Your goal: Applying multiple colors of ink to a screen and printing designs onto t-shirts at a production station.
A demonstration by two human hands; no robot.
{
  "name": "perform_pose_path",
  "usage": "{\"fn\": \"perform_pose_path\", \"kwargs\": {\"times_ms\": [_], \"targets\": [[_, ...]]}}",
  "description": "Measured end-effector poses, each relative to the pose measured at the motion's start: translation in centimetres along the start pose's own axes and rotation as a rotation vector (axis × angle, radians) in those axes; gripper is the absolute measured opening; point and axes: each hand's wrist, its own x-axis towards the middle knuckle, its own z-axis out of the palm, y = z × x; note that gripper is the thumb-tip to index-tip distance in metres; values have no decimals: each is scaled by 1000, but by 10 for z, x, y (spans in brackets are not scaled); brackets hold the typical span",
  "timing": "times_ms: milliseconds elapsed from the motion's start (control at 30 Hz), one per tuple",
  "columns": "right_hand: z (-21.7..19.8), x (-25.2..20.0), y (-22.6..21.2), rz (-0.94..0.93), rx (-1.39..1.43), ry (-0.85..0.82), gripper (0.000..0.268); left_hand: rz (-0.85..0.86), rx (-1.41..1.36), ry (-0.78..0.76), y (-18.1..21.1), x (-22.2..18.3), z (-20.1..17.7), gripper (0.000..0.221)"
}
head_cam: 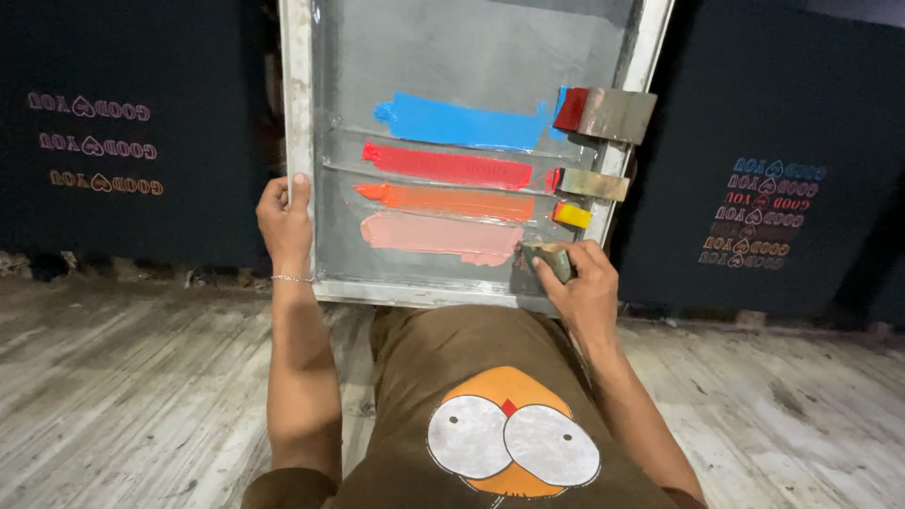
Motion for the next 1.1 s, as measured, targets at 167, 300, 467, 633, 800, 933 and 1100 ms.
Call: {"fn": "perform_pose_path", "kwargs": {"times_ms": [167,300,467,633,800,933,1100], "targets": [[12,0,-9,-260,-239,-45,24,40,-15,-7,1,1,3,21],[25,-12,-2,-398,-375,-49,29,67,-31,1,-16,5,9,25],[25,17,-65,-464,-191,-327,26,22,108,20,7,-5,7,33],[53,53,-157,-979,-280,-510,9,-61,134,-26,31,-11,-1,41],[110,79,-156,-1361,-529,-635,3,-120,133,-69,37,-9,-5,45],[109,88,-139,-1400,-621,-758,3,-101,141,-46,38,-10,-3,46],[74,91,-107,-1476,-680,-769,5,-86,160,-80,44,-10,-4,44]]}}
